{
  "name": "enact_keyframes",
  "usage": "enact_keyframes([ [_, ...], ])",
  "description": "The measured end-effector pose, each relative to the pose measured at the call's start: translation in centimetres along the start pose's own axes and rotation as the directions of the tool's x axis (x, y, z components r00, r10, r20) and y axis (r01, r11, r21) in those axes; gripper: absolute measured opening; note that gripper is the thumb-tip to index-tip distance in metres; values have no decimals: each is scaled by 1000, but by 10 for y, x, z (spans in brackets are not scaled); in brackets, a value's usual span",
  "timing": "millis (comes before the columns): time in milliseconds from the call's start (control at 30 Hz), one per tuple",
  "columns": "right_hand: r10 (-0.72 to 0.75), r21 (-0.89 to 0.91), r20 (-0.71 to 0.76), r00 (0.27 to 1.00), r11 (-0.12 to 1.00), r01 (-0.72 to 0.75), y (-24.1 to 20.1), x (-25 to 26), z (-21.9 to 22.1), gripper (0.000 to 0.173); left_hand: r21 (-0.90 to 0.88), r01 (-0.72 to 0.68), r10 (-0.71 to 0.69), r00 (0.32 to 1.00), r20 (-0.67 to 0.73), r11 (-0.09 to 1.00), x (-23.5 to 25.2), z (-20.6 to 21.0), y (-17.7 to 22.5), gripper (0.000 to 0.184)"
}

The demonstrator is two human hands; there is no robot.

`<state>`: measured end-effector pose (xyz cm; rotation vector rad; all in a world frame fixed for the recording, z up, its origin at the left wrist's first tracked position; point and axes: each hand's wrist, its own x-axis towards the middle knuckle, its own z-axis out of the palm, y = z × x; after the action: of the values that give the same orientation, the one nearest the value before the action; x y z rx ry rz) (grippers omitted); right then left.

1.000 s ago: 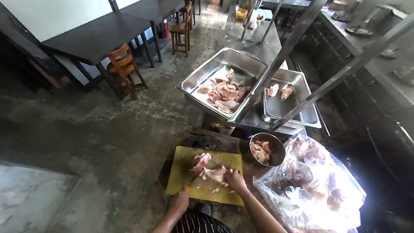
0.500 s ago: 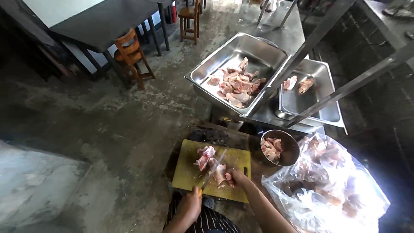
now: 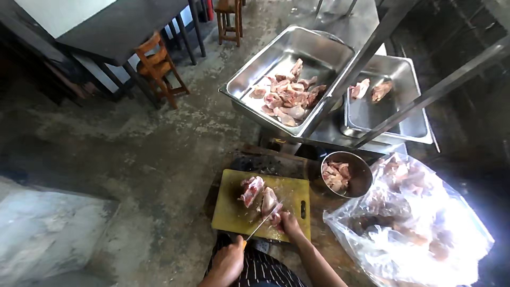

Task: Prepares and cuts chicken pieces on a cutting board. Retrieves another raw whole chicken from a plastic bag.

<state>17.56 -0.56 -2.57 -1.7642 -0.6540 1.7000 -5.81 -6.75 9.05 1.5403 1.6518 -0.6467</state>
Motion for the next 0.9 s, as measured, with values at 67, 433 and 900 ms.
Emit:
enact_keyframes([
  [67,-8,10,7,1000,1000,8,1,-1,-1,40,6,15,-15,1000,26,1000,-2,-1,1,42],
  [433,10,-13,-28,1000,1000,-10,7,0,-2,41,20,82,-83,995,53,996,-22,-2,10,41],
  [900,15,-192,46,999,981,-6,-4,0,-1,42,14,33,-32,999,-42,999,34,-3,59,43],
])
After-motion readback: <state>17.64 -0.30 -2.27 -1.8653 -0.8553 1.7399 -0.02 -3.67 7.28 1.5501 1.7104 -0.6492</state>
